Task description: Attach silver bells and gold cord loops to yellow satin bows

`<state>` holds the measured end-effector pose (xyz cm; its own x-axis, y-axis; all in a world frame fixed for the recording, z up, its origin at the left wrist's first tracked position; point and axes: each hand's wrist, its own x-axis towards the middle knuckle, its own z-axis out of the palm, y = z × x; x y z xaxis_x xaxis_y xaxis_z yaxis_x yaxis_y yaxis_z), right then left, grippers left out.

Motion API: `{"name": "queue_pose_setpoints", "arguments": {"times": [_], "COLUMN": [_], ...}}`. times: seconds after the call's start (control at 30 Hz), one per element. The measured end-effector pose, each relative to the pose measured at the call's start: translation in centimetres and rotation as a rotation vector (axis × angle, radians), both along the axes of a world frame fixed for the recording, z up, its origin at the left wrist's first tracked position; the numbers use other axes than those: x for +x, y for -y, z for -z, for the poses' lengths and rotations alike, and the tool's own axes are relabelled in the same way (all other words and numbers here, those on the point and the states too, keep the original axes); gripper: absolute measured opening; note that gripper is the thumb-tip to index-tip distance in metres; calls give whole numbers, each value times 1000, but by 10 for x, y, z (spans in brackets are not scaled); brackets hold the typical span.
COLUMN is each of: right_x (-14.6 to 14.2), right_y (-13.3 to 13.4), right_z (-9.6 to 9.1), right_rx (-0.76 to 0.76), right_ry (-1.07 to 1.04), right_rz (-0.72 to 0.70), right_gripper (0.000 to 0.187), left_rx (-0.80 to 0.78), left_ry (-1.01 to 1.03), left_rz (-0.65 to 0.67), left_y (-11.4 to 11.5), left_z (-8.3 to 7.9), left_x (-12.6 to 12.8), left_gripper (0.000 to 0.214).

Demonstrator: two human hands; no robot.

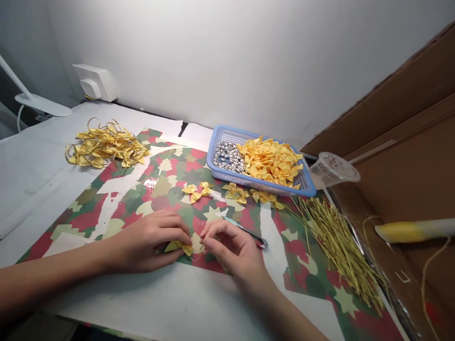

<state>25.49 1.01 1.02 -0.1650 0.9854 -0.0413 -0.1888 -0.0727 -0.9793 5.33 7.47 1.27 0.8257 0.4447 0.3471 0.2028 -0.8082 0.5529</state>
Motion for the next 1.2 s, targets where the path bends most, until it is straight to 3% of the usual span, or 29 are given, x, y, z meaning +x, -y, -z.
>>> {"name": "queue_pose_setpoints", "arguments": {"times": [0.1, 0.23, 0.37, 0.53, 0.67, 0.77, 0.97, 1.1, 1.2], "right_x": [1, -1, -3, -5, -6, -6, -6, -3, 0], "right_y": [1, 4, 8, 11, 14, 16, 16, 15, 15], "right_z": [-3, -6, -9, -11, -13, -15, -16, -11, -6], "right_rx": [127, 404, 623, 738, 810, 872, 1013, 1116, 1108], "right_ry": [191, 441, 545, 553, 587, 615, 701, 767, 751], "right_rz": [22, -13, 14, 45, 59, 80, 16, -135, -208], "right_gripper": [11, 7, 11, 17, 21, 24, 26, 17, 16], "left_rx": [2, 30, 103, 47, -312, -459, -464, -443, -425], "left_ry": [78, 218, 305, 365, 313, 259, 170, 107, 89], "left_rz": [-6, -17, -8, 39, 33, 46, 45, 51, 64], "left_y": [-1, 2, 7, 11, 13, 15, 20, 20, 18], "left_z": [4, 2, -3, -5, -10, -13, -14, -15, -14], "left_x": [-1, -4, -7, -10, -13, -15, -14, -12, -11], "left_gripper": [13, 13, 18, 15, 12, 15, 22, 24, 23]}}
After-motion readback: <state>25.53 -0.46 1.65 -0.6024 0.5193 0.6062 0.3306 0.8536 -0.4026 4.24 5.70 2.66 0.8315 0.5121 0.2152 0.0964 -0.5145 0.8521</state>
